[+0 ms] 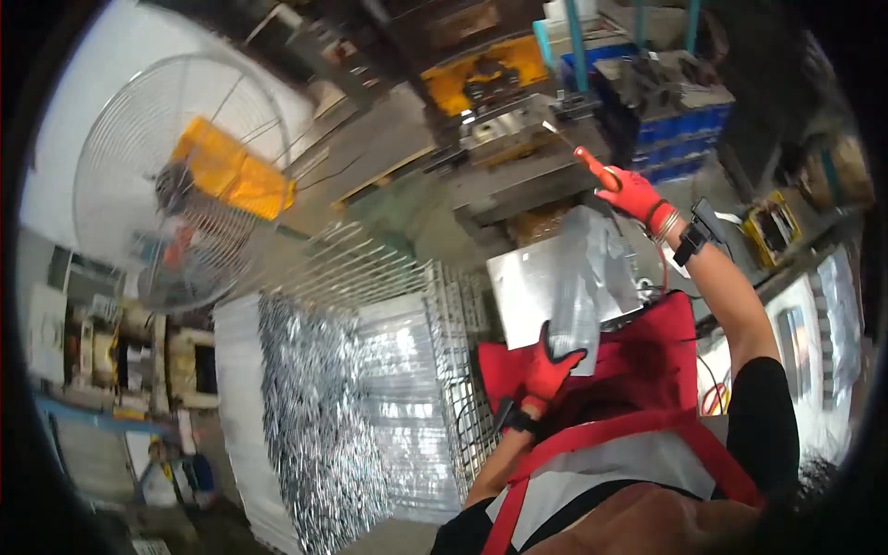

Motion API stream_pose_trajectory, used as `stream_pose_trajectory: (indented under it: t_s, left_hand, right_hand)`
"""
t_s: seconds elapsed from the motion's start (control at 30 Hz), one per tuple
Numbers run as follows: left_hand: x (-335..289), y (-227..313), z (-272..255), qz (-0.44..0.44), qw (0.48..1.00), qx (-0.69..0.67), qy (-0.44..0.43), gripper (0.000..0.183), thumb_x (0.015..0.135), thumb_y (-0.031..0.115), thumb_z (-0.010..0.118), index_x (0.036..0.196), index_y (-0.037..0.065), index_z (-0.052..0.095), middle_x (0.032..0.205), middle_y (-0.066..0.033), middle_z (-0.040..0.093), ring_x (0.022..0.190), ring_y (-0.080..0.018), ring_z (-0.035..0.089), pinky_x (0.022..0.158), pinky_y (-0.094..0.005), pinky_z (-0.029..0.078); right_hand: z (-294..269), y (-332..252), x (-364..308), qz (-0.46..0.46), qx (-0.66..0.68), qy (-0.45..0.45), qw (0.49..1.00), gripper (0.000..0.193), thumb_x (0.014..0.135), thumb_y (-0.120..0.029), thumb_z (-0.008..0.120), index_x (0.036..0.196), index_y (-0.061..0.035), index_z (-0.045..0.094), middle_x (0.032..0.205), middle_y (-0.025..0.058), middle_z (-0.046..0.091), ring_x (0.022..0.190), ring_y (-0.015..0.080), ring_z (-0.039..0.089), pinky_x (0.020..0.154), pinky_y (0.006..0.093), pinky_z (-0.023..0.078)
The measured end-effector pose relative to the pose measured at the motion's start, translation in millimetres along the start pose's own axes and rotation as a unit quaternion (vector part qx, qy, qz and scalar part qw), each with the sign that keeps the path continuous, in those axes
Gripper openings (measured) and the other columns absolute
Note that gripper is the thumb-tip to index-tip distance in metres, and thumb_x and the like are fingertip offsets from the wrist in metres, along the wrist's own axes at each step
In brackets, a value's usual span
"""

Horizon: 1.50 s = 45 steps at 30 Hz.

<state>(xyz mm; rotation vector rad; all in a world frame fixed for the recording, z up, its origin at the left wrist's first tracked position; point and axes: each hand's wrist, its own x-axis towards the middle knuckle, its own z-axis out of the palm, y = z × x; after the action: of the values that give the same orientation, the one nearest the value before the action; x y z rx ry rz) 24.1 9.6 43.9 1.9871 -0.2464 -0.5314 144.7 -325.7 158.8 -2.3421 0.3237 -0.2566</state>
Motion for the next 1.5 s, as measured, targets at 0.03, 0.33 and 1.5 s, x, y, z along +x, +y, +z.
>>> stream_pose_trajectory:
  t_s: [0.03, 0.33, 1.5]
  left_hand:
    - [1.7, 8.7, -5.8, 0.0, 1.0, -0.014, 0.011, 0.103, 0.063, 0.036, 0.083, 0.141, 0.003, 0.025, 0.127, -0.0235, 0.049, 0.112, -0.0317, 0.054, 0.088, -0.0392, 0.047]
    - [43.2, 60.2, -18.1, 0.052, 0.925, 0.376, 0.026, 0.111, 0.058, 0.059, 0.073, 0.14, 0.0, 0.027, 0.104, -0.0246, 0.052, 0.092, -0.0389, 0.054, 0.076, -0.0476, 0.047]
    - [32.6, 43.3, 19.4, 0.056, 0.932, 0.358, 0.018, 0.118, 0.058, 0.041, 0.083, 0.142, -0.006, 0.015, 0.135, -0.0313, 0.034, 0.125, -0.0436, 0.036, 0.103, -0.0464, 0.033]
  right_hand:
    - [-8.3, 30.6, 4.5, 0.031, 0.024, 0.045, 0.998, 0.056, 0.075, -0.04, 0.068, 0.12, -0.0081, 0.055, 0.112, 0.0186, 0.061, 0.102, 0.0343, 0.059, 0.085, 0.0396, 0.046]
    - [-118.7, 248.4, 114.6, 0.193, 0.18, 0.258, 0.929, 0.051, 0.073, -0.028, 0.073, 0.115, -0.003, 0.059, 0.099, 0.0081, 0.066, 0.087, 0.019, 0.061, 0.082, 0.0324, 0.046]
    - [-80.0, 329.5, -430.8, 0.339, 0.209, 0.472, 0.787, 0.028, 0.085, -0.026, 0.063, 0.105, -0.0064, 0.066, 0.084, 0.0036, 0.068, 0.068, 0.0132, 0.06, 0.062, 0.0306, 0.048]
